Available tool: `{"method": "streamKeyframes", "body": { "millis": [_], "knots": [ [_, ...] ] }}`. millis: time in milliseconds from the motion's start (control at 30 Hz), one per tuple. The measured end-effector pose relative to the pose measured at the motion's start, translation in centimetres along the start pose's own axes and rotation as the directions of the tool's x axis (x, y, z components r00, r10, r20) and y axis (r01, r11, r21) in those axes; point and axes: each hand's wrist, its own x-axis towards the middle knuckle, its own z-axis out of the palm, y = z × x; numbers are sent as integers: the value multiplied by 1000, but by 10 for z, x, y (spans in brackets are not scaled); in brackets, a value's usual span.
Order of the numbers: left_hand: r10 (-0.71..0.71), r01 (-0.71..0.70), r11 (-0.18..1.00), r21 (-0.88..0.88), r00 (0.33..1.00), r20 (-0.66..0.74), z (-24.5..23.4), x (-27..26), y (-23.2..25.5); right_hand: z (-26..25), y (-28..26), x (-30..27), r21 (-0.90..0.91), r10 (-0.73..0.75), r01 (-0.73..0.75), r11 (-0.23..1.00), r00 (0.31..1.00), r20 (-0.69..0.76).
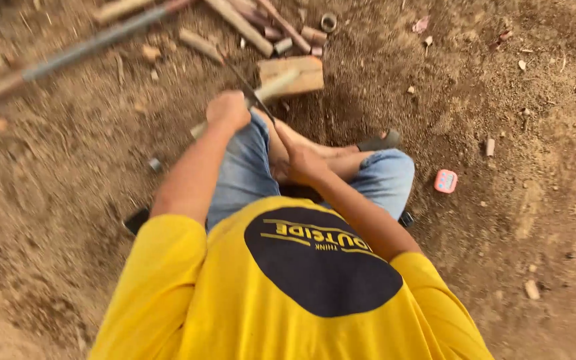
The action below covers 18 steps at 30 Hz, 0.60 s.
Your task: The person sits cross-legged on the ground and uses a hand saw to cut a white PVC pipe resting on a brick. The person holds the pipe with one hand and saws back and forth with the other, surrounded by cut pipe pieces.
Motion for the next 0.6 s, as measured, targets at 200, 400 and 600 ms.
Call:
{"method": "streamKeyframes", "body": {
  "millis": [200,400,600],
  "knots": [
    [-166,169,983,-74,985,52,22,33,-11,36,62,-32,-104,-351,335,936,900,-259],
    [-6,15,998,66,990,-138,45,42,-16,40,77,-37,-99,-362,349,932,892,-270],
    [-18,18,1000,-2,982,-191,49,38,-24,34,38,24,-139,-274,249,959,939,-210]
  ]
}}
